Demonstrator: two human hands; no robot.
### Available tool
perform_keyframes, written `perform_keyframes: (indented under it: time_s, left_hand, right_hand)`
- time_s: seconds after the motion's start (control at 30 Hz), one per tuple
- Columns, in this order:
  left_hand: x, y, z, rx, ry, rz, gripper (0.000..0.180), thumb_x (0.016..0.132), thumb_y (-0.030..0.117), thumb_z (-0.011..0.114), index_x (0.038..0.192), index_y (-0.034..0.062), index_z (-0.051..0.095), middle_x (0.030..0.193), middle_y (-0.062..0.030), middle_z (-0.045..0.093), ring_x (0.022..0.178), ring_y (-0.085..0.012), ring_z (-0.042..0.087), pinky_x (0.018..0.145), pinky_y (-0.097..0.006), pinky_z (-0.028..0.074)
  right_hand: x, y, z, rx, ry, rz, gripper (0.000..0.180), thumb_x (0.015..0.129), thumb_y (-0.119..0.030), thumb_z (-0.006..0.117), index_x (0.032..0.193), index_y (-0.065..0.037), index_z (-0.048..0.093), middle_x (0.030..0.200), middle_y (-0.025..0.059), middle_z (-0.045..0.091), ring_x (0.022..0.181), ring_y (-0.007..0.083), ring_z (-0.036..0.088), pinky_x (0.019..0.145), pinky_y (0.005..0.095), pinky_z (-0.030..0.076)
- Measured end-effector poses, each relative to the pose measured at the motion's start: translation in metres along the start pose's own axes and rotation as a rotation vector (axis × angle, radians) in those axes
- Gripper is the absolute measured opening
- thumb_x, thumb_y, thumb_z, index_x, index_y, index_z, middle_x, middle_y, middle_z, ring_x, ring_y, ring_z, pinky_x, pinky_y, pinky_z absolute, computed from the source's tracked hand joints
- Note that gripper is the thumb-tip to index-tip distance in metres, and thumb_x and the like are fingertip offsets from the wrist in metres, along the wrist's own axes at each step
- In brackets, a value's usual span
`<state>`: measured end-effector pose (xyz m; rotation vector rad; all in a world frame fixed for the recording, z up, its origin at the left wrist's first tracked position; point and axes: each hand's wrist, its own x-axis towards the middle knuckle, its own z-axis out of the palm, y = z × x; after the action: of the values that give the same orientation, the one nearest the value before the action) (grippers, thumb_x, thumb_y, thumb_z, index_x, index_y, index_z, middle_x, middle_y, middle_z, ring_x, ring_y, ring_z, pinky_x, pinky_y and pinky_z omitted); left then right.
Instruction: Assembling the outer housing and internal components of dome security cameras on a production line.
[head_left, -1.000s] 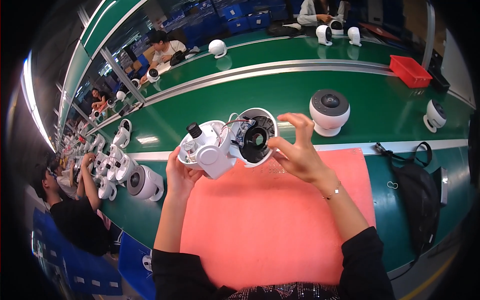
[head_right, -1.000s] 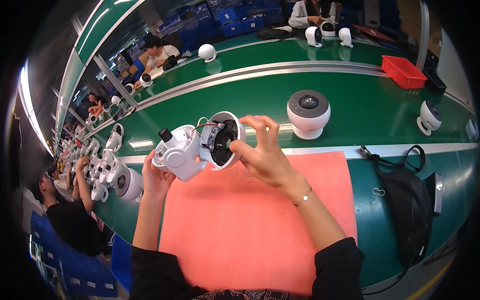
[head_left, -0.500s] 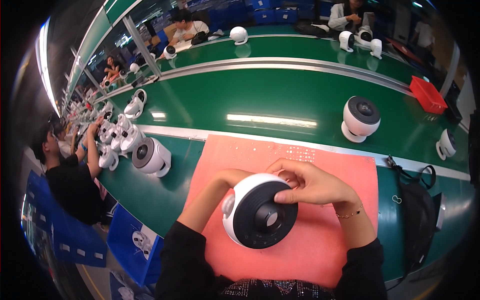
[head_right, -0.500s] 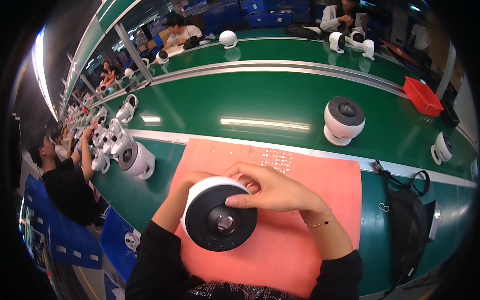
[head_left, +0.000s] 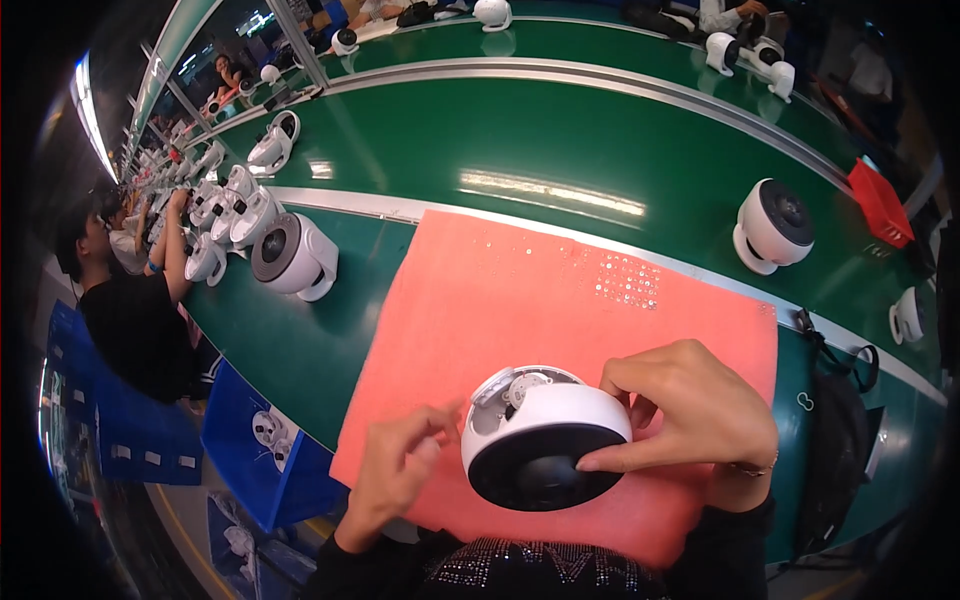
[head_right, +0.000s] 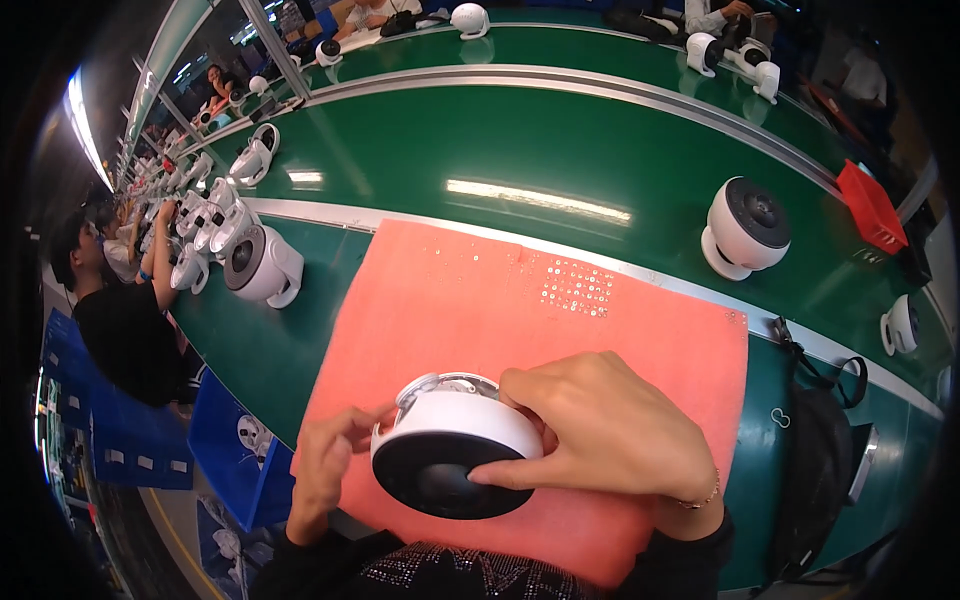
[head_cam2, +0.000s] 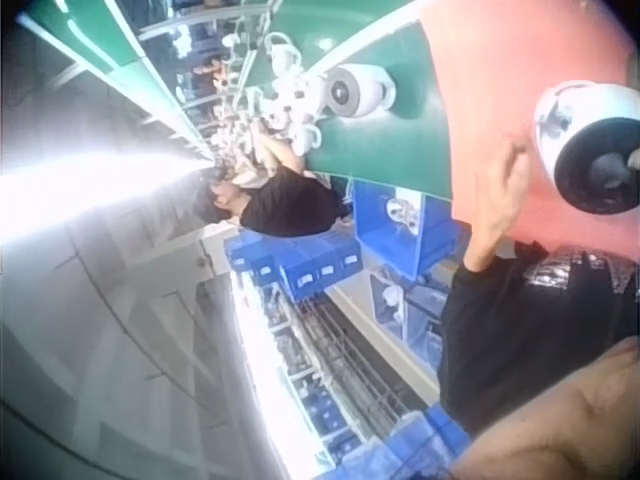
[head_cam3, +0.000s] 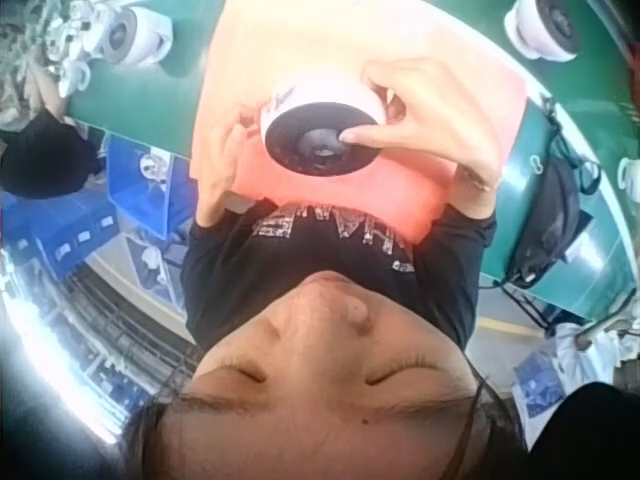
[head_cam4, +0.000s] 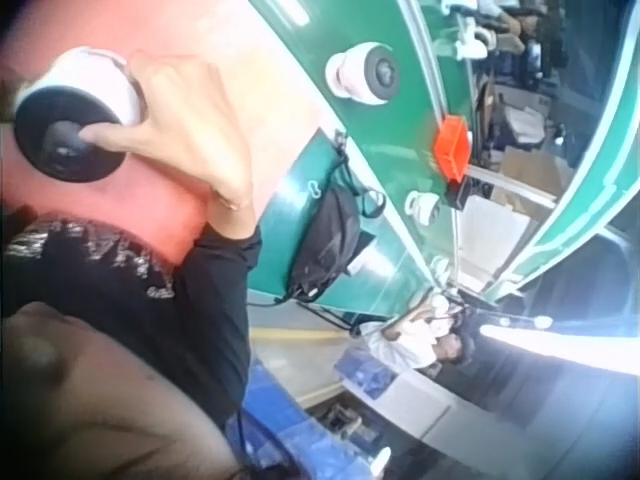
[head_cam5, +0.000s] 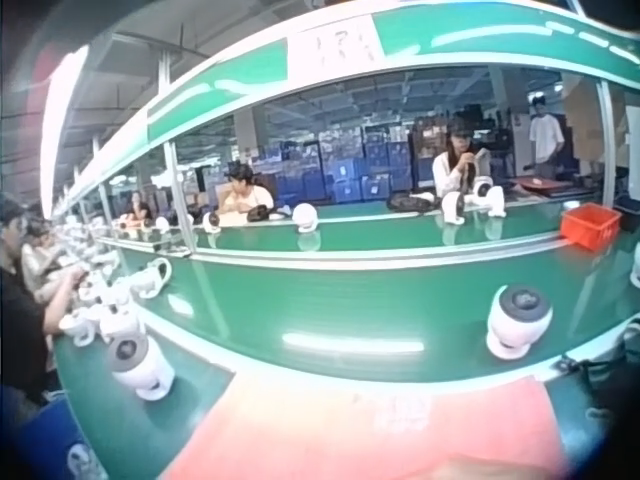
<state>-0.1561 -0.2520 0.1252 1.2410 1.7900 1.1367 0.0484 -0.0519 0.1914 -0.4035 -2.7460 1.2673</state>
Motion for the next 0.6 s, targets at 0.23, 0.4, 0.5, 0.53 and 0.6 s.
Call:
perform_keyframes:
  time_s: [0.23,0.4,0.5,0.53,0.6]
  left_hand:
    - [-0.006,0.019,0.009,0.282,-0.007,0.068,0.035,0.066,0.027,0.077,0.073,-0.0026,0.059,0.065,-0.0136,0.063,0.06,-0.022,0.065,0.056,-0.029,0.051]
    - [0.003,0.018,0.003,0.263,-0.143,-0.012,0.035,0.066,0.029,0.077,0.066,-0.001,0.059,0.053,-0.0095,0.059,0.047,-0.0185,0.061,0.048,-0.027,0.048]
    - [0.006,0.022,0.0,0.277,-0.204,-0.165,0.035,0.067,0.029,0.076,0.063,-0.0007,0.058,0.05,-0.0091,0.058,0.044,-0.0177,0.059,0.045,-0.026,0.045]
    - [0.007,0.022,0.001,0.294,-0.212,-0.154,0.036,0.067,0.03,0.076,0.062,-0.0005,0.058,0.05,-0.009,0.057,0.044,-0.0176,0.058,0.045,-0.026,0.044]
    - [0.011,0.025,0.001,0.311,-0.221,-0.145,0.036,0.067,0.03,0.076,0.061,-0.0002,0.058,0.049,-0.0089,0.057,0.043,-0.0175,0.058,0.044,-0.026,0.044]
  right_hand:
    - [0.022,0.02,0.018,0.133,-0.026,0.047,0.039,0.068,-0.035,0.075,0.065,-0.001,0.055,0.051,0.0077,0.051,0.046,0.0149,0.053,0.047,0.0242,0.041]
    - [0.031,0.023,0.031,0.048,0.016,0.153,0.046,0.082,-0.039,0.058,0.057,0.0,0.051,0.046,0.0136,0.038,0.039,0.0219,0.039,0.043,0.0338,0.029]
    - [0.032,0.024,0.033,0.007,0.039,0.138,0.048,0.083,-0.039,0.055,0.055,-0.001,0.05,0.045,0.0146,0.038,0.04,0.0254,0.041,0.044,0.0342,0.031]
    - [0.031,0.024,0.034,0.009,0.038,0.141,0.048,0.083,-0.039,0.055,0.055,-0.001,0.05,0.045,0.0146,0.038,0.04,0.0254,0.041,0.044,0.0342,0.031]
    - [0.031,0.023,0.031,-0.168,0.057,0.123,0.047,0.082,-0.039,0.055,0.054,-0.002,0.05,0.044,0.0141,0.037,0.042,0.026,0.045,0.045,0.0352,0.033]
